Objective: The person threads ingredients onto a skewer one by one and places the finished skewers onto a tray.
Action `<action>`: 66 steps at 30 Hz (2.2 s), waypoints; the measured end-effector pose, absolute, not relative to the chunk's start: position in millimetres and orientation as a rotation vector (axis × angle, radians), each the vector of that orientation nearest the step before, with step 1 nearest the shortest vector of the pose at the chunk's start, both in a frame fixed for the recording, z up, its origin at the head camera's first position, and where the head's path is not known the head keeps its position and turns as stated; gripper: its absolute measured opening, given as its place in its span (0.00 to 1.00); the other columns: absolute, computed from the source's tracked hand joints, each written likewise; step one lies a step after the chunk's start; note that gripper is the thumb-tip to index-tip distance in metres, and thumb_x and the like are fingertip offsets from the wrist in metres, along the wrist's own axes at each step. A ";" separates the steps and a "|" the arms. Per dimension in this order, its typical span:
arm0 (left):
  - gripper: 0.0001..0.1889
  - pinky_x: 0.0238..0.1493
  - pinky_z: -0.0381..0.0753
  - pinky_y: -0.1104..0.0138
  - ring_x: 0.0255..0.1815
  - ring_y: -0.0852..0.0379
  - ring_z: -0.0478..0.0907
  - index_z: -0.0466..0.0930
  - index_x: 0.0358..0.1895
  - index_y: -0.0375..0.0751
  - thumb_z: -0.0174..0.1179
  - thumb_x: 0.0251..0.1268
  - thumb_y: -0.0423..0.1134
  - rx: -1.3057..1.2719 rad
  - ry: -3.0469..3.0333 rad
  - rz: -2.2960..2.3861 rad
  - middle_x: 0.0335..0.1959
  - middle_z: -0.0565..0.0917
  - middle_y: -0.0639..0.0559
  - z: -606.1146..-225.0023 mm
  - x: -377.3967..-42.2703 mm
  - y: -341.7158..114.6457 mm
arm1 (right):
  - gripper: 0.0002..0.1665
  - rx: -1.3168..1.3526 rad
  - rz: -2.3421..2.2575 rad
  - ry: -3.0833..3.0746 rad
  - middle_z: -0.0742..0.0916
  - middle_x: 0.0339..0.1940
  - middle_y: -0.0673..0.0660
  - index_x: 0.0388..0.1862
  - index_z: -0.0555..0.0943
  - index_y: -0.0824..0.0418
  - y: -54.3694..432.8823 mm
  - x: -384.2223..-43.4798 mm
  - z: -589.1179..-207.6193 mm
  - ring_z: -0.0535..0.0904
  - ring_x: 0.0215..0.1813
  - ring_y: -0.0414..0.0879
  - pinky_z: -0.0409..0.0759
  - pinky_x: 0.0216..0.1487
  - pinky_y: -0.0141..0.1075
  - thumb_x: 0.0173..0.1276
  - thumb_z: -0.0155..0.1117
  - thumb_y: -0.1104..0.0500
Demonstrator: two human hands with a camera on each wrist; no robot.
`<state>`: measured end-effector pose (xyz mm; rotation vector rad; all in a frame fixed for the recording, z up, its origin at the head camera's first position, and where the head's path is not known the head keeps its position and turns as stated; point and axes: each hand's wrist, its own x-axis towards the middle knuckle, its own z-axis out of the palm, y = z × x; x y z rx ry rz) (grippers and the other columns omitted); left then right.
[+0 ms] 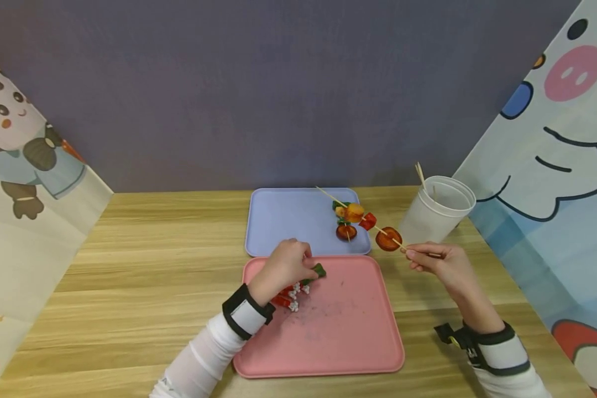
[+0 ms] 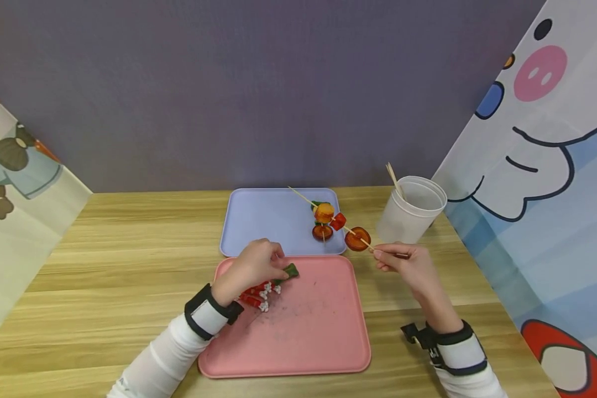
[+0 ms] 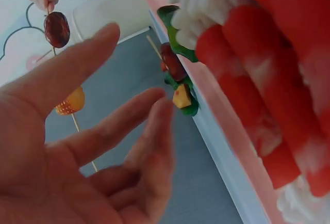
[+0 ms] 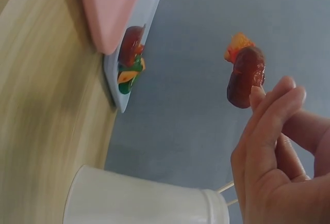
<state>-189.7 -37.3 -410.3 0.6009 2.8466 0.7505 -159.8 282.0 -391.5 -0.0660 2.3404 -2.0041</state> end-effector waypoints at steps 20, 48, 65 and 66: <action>0.15 0.19 0.72 0.70 0.19 0.60 0.73 0.76 0.18 0.45 0.75 0.45 0.43 0.520 2.766 0.529 0.18 0.76 0.55 -418.0 -182.2 -31.2 | 0.11 -0.112 -2.052 2.317 0.90 0.37 0.51 0.43 0.86 0.63 335.3 -188.8 -445.0 0.86 0.32 0.43 0.83 0.32 0.31 0.64 0.66 0.61; 0.10 0.18 0.70 0.65 0.20 0.56 0.73 0.74 0.20 0.43 0.67 0.46 0.36 0.470 2.828 0.608 0.19 0.76 0.52 -411.6 -189.5 -36.7 | 0.21 0.059 -2.040 2.436 0.90 0.39 0.53 0.48 0.84 0.66 376.4 -219.8 -506.1 0.87 0.33 0.43 0.84 0.33 0.34 0.61 0.69 0.54; 0.08 0.34 0.78 0.64 0.31 0.57 0.79 0.84 0.35 0.42 0.68 0.53 0.39 0.378 2.963 1.248 0.29 0.85 0.50 -398.9 -200.3 -56.9 | 0.09 0.004 -2.078 2.356 0.89 0.29 0.44 0.32 0.88 0.52 293.3 -156.5 -381.3 0.84 0.27 0.35 0.82 0.31 0.26 0.63 0.65 0.65; 0.07 0.34 0.78 0.64 0.31 0.57 0.80 0.84 0.35 0.42 0.68 0.53 0.39 0.367 2.963 1.307 0.29 0.85 0.51 -398.1 -201.2 -58.3 | 0.08 -0.005 -2.074 2.364 0.89 0.29 0.44 0.33 0.88 0.53 292.6 -155.4 -380.6 0.83 0.27 0.35 0.81 0.31 0.26 0.63 0.65 0.65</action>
